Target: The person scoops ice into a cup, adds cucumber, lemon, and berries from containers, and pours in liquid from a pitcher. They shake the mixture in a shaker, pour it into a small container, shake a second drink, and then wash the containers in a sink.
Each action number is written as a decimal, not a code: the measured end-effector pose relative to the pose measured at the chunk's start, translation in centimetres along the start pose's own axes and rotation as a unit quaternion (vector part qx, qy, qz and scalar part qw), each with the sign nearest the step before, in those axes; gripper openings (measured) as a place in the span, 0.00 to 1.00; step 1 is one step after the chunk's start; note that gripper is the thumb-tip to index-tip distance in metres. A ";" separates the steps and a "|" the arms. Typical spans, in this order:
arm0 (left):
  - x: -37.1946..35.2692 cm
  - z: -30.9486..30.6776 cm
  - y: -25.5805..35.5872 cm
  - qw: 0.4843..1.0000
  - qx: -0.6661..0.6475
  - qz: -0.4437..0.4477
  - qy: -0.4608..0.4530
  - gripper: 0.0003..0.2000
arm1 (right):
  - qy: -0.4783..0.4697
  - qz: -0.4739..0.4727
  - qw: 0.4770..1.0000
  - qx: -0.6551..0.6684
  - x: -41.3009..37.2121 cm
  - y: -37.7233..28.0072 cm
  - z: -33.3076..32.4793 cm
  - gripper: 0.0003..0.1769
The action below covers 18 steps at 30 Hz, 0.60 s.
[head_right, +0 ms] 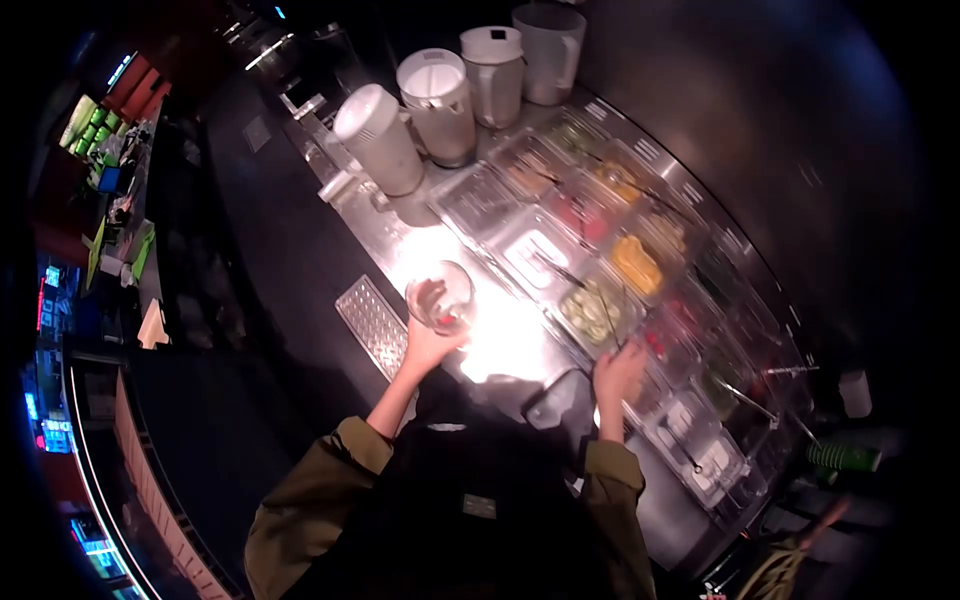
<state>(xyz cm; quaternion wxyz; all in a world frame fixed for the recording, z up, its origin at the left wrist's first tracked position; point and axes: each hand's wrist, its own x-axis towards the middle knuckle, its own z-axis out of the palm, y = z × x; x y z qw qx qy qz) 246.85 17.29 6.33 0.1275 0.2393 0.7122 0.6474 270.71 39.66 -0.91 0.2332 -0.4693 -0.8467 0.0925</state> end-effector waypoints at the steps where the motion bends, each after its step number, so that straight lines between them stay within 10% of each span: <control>1: 2.5 -2.0 -1.2 0.999 -0.006 0.032 0.038 0.49 | 0.033 -0.008 0.999 -0.010 -0.3 -0.8 0.3 0.28; 8: 18.0 -11.9 -7.6 0.999 -0.014 0.034 -0.005 0.51 | 0.044 0.150 0.985 0.076 -4.9 -12.6 4.0 0.22; 18: 26.1 -20.6 -11.2 0.975 0.055 0.069 -0.203 0.57 | 0.050 0.142 0.977 0.152 -3.0 -29.6 5.5 0.19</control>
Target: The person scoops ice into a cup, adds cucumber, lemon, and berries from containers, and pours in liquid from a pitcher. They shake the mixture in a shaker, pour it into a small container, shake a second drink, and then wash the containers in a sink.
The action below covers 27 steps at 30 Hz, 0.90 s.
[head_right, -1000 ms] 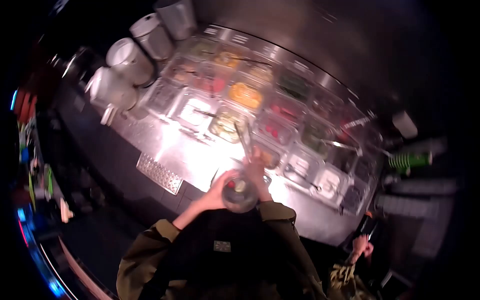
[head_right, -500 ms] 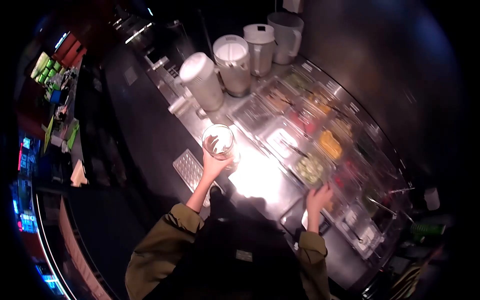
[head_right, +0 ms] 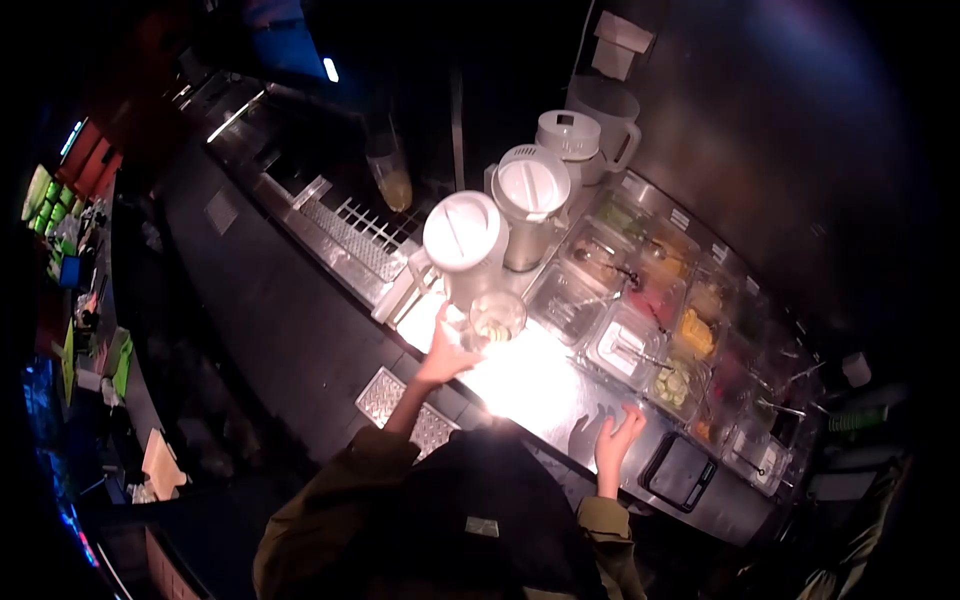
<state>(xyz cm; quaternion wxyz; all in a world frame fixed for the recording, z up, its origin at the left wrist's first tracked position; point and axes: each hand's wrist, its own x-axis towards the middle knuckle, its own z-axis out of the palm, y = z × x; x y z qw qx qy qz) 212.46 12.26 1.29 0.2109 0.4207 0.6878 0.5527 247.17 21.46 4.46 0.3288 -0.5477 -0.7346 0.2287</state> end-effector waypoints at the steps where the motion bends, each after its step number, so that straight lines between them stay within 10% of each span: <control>1: 0.8 -2.3 1.5 0.981 -0.177 -0.059 0.061 0.54 | 0.002 0.001 1.000 0.004 0.2 -0.4 0.3 0.19; 3: 2.1 -6.4 -1.9 0.933 0.193 -0.062 0.298 0.43 | 0.008 0.014 1.000 0.021 0.5 -0.9 0.5 0.18; 5: 2.8 -8.7 -4.4 0.877 0.377 -0.134 0.264 0.40 | 0.017 -0.001 0.999 0.033 1.1 -2.7 0.7 0.18; 10: 2.4 -11.9 -9.3 0.897 0.410 -0.155 0.058 0.28 | 0.007 -0.028 0.995 0.092 3.4 -6.4 1.7 0.16; 15: -0.7 -12.3 -10.8 0.928 0.328 -0.123 0.126 0.21 | 0.002 -0.072 0.992 0.104 5.3 -8.3 1.8 0.13; 27: 3.9 -17.5 16.0 0.908 0.280 0.155 0.269 0.24 | -0.040 -0.217 0.948 0.229 10.2 -19.5 0.8 0.05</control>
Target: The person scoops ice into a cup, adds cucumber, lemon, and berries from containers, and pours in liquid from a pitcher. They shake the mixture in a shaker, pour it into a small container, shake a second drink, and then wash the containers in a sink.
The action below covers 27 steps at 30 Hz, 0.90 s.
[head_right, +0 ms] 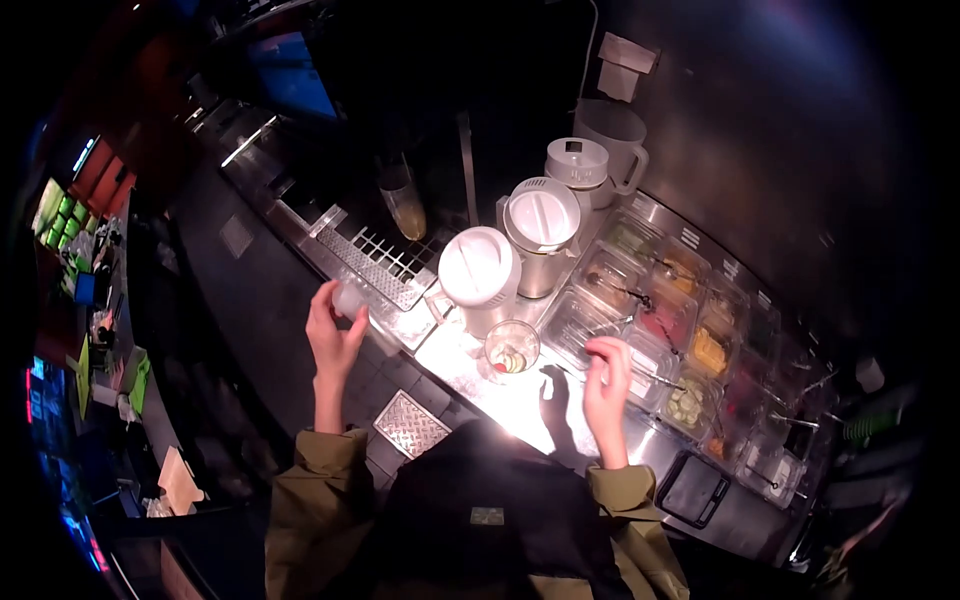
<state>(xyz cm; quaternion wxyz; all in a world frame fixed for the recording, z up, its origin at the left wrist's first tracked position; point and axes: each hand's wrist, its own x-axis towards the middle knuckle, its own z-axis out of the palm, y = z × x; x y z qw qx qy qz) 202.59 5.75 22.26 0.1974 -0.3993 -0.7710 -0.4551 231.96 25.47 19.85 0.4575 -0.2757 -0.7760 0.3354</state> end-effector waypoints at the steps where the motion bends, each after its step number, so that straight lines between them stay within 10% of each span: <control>1: 0.5 -0.2 0.6 0.998 0.011 0.063 0.019 0.29 | -0.030 -0.014 0.999 0.027 0.9 -1.9 0.7 0.05; 8: 5.0 -3.3 13.9 0.942 -0.252 0.223 -0.011 0.35 | -0.332 -0.134 0.891 0.278 6.4 -15.3 5.2 0.38; 13: 6.4 -5.4 17.8 0.906 -0.377 0.189 -0.032 0.24 | -0.285 -0.060 0.876 0.384 9.2 -17.6 2.1 0.31; 18: 2.4 -1.4 13.4 0.946 -0.294 0.085 -0.109 0.11 | -0.016 -0.114 0.906 0.407 10.6 -18.4 -3.5 0.29; 20: 0.0 1.7 11.6 0.926 -0.301 -0.029 -0.225 0.16 | 0.001 -0.128 0.900 0.417 11.0 -17.6 -4.5 0.25; 27: -2.9 10.1 8.8 0.866 -0.132 0.104 -0.472 0.56 | -0.039 -0.094 0.953 0.285 6.6 -6.6 3.4 0.19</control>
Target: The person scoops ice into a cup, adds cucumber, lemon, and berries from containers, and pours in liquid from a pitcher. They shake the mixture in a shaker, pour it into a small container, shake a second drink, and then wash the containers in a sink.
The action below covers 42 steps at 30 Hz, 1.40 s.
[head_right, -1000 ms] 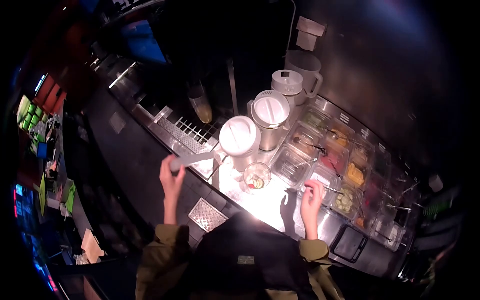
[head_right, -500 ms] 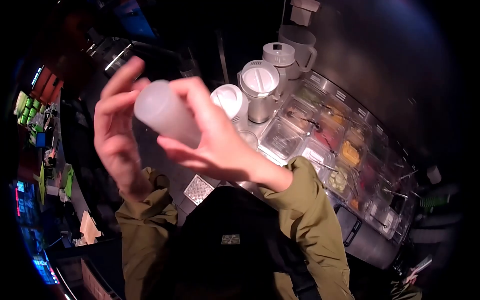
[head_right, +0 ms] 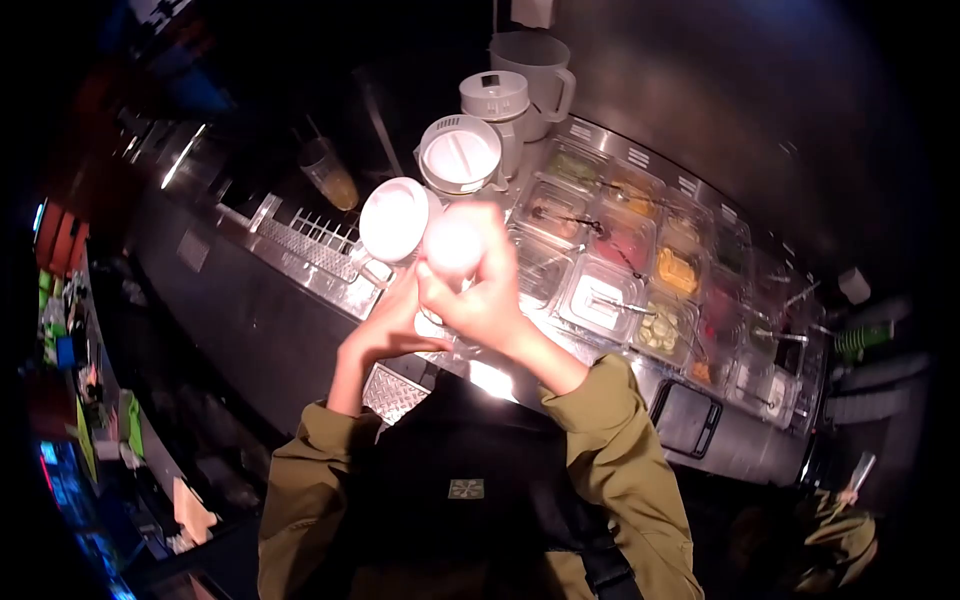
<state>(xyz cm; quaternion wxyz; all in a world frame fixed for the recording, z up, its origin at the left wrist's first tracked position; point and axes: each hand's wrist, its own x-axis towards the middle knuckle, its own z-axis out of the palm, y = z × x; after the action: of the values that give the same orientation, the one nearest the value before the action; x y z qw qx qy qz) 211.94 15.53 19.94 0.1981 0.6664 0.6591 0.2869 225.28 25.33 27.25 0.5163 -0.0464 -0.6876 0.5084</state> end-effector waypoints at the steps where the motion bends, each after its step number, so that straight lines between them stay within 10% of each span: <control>1: 1.5 0.5 -0.4 0.998 0.024 0.024 -0.059 0.55 | -0.025 0.058 0.998 -0.021 -1.7 2.5 0.1 0.19; 9: 4.0 6.5 -3.8 0.989 -0.069 0.111 0.075 0.34 | 0.090 0.160 0.983 0.027 -3.2 3.7 -0.2 0.10; 17: 6.8 8.2 -1.1 0.986 -0.004 0.158 -0.043 0.42 | 0.263 0.185 0.947 -0.010 -3.1 2.2 -1.9 0.10; 36: 7.5 8.1 0.1 0.976 -0.138 0.167 0.009 0.19 | 0.251 0.083 0.962 -0.061 -1.7 -5.7 -1.9 0.19; 42: 7.6 7.8 0.3 0.983 -0.142 0.114 0.010 0.15 | 0.226 0.245 0.940 -0.078 -3.5 1.4 -2.1 0.23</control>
<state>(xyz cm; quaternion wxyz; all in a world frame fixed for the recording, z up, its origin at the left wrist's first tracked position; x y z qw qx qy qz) 216.97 23.95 15.17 0.2505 0.6994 0.5332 0.4048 227.88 25.32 23.78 0.5123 -0.3673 -0.5575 0.5403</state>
